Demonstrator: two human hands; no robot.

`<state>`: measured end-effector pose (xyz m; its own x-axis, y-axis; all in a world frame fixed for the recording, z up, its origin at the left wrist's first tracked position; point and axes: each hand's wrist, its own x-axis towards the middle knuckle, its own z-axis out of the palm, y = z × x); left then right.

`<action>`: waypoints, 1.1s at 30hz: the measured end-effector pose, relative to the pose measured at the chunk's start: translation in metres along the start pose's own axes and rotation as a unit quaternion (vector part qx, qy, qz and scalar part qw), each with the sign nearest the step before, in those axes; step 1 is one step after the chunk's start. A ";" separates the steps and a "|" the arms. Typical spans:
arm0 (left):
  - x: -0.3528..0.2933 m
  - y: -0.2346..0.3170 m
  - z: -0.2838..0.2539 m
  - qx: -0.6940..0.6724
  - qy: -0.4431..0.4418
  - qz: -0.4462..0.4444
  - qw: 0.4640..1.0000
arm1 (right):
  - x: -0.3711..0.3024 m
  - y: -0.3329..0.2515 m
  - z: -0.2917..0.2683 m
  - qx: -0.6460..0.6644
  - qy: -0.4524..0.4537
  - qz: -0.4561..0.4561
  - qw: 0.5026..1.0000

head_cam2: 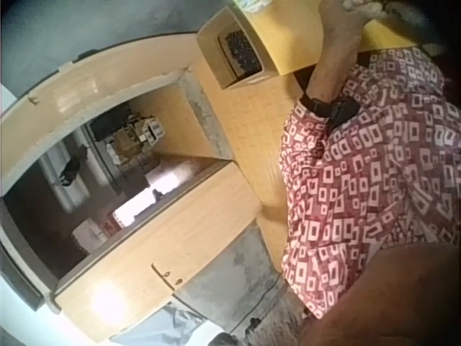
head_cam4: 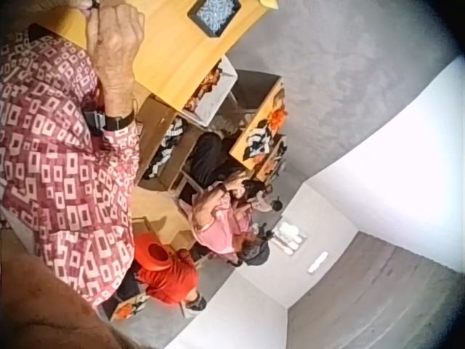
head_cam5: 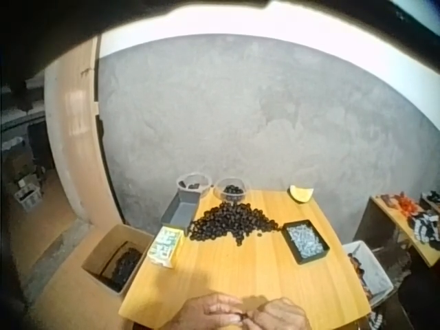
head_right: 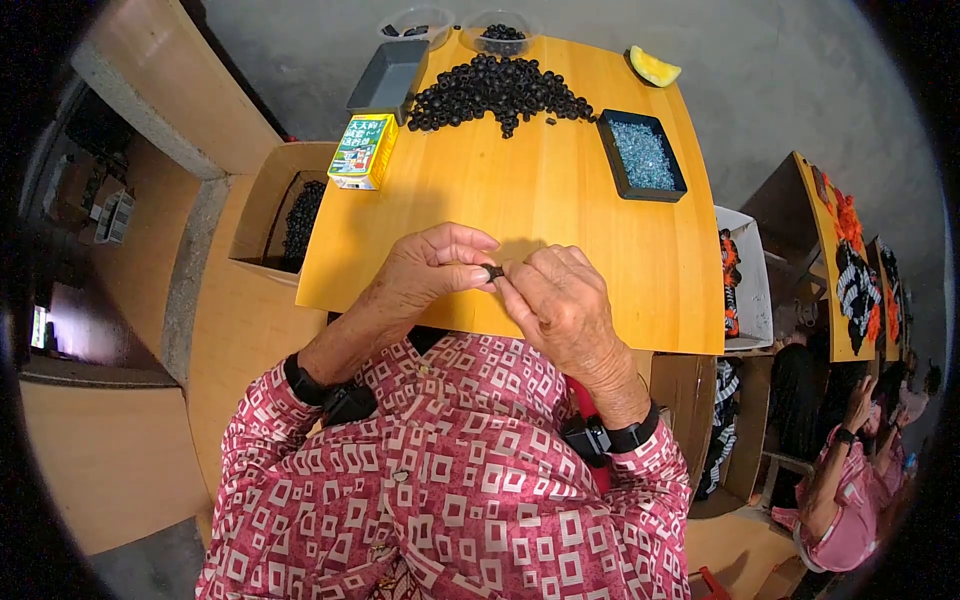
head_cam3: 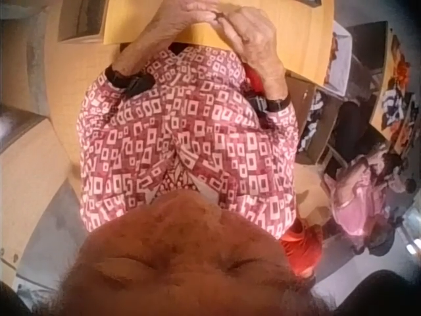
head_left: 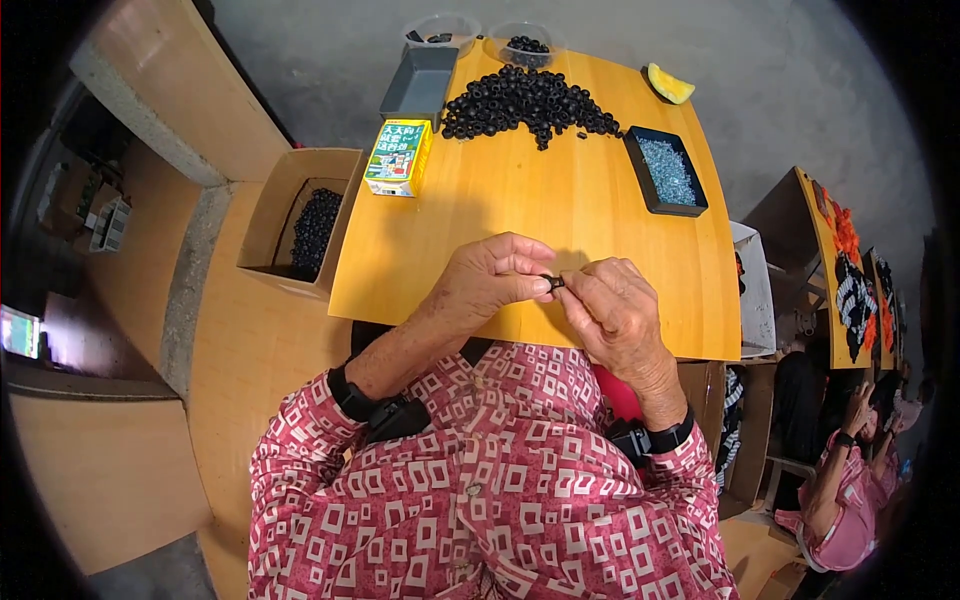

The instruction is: The person assembles small parts by picking up black plastic rings and pressing small inserts into them by hand.

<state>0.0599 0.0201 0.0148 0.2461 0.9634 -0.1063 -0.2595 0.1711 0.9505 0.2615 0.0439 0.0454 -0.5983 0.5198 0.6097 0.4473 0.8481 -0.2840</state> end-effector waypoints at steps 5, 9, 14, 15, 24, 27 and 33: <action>0.001 -0.004 0.001 -0.037 0.014 0.006 0.999 | 0.001 -0.004 0.004 -0.019 0.003 -0.010 1.000; 0.001 -0.007 0.000 -0.080 0.034 0.002 0.996 | -0.001 -0.002 0.017 -0.040 0.033 -0.012 0.999; 0.001 -0.006 -0.002 -0.060 0.044 -0.001 0.997 | -0.001 0.000 0.024 -0.049 0.055 -0.006 0.997; 0.001 -0.006 -0.003 -0.046 0.044 -0.004 0.998 | -0.001 0.000 0.025 -0.051 0.058 -0.012 0.997; 0.007 -0.001 -0.015 0.065 -0.031 -0.026 0.997 | -0.001 -0.002 0.023 -0.094 0.007 -0.034 0.995; 0.008 -0.002 -0.014 0.085 -0.016 0.007 0.996 | 0.001 -0.003 0.023 -0.089 0.000 -0.035 0.995; 0.008 -0.007 -0.013 0.017 -0.004 -0.010 1.000 | 0.005 -0.001 0.021 -0.027 0.014 0.017 0.999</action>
<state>0.0521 0.0293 0.0032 0.2580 0.9582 -0.1236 -0.2217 0.1832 0.9577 0.2438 0.0478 0.0328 -0.5636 0.5446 0.6211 0.5022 0.8229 -0.2658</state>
